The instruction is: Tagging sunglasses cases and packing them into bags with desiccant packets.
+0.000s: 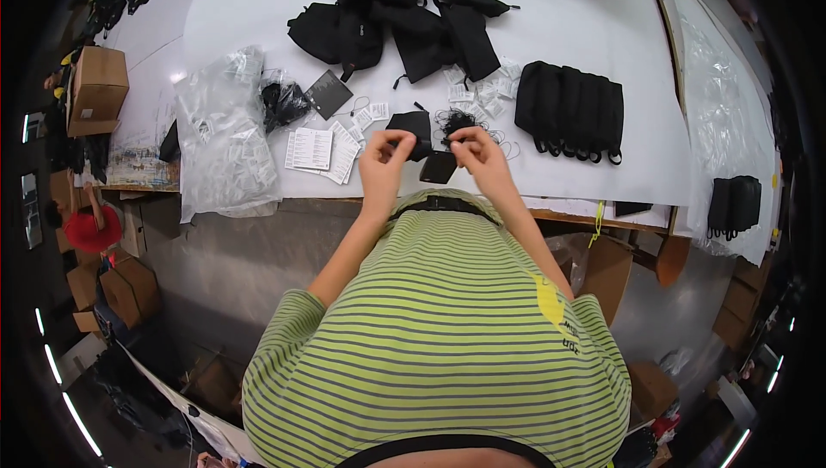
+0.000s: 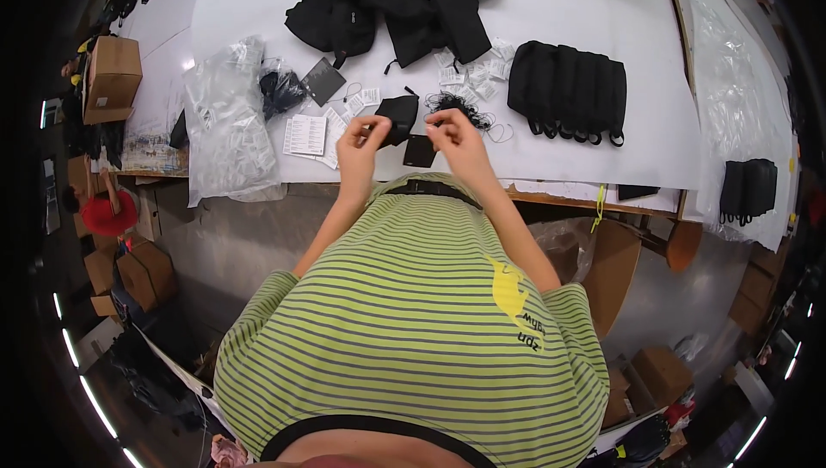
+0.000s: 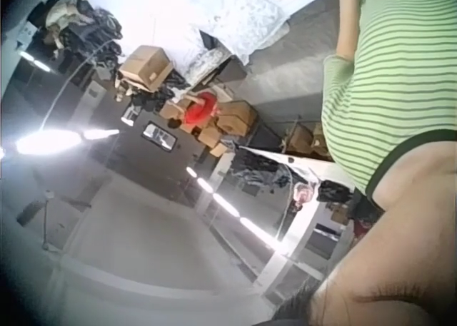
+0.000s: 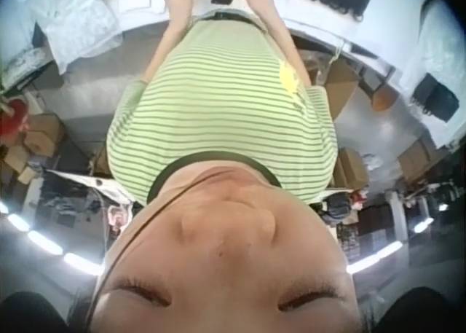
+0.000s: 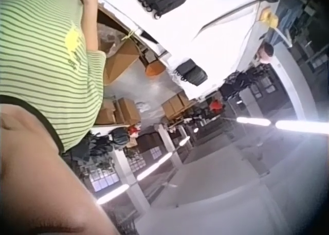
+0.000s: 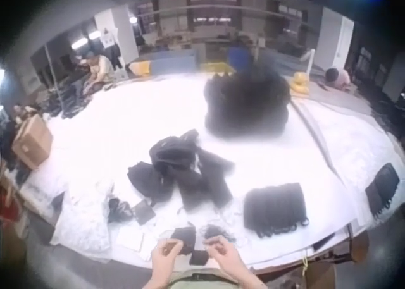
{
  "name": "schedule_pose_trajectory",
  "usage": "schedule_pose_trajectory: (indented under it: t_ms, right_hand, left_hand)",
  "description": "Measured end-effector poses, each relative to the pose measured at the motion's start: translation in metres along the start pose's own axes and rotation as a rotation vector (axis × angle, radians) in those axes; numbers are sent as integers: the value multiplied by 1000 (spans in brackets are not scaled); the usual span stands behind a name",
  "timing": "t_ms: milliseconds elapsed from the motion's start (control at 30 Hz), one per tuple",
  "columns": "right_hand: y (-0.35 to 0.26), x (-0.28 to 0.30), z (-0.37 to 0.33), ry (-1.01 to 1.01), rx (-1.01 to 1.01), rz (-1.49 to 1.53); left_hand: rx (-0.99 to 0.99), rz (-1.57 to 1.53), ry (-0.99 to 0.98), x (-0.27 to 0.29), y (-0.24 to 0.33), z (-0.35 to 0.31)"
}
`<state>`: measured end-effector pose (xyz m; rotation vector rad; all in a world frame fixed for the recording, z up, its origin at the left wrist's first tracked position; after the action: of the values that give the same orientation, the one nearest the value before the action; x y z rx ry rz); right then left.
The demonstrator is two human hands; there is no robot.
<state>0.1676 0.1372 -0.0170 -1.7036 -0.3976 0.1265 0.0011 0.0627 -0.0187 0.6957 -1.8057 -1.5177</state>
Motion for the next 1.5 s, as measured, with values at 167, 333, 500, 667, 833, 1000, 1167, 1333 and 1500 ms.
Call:
schedule_pose_trajectory:
  t_ms: [167,333,500,667,833,1000,1167,1333,1500]
  right_hand:
    - [-7,18,-11,-16,-264,377]
    - [-19,15,-10,16,-211,454]
    - [-12,10,-13,20,-237,498]
    - [-12,8,-16,37,-247,481]
    - [-15,8,-19,38,-227,468]
    - [-16,8,-21,28,-224,436]
    - [-17,8,-22,29,-219,411]
    - [-24,12,-24,78,-155,257]
    - [-39,19,-24,145,42,11]
  left_hand:
    - [109,-206,-122,-2,39,-2]
    - [338,-429,-372,-28,27,-19]
    - [310,-219,-414,-34,47,-31]
    - [230,-123,-450,-37,47,-36]
    - [194,-68,-474,-37,45,-37]
    - [171,-94,-480,-37,47,-37]
    - [169,-71,-497,-37,46,-38]
    - [157,-18,-504,-38,40,-39]
    - [68,112,-496,-38,41,-39]
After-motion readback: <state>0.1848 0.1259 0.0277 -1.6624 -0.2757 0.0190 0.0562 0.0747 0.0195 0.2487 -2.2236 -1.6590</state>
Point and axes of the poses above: each hand's wrist, its own z-axis towards the middle knuckle, its own x-axis out of the back of the hand, y = z × x, the point moved 9 cm from there along z, towards the middle knuckle, and after that the axes turned 15 degrees about y, right-handed, at the moved point
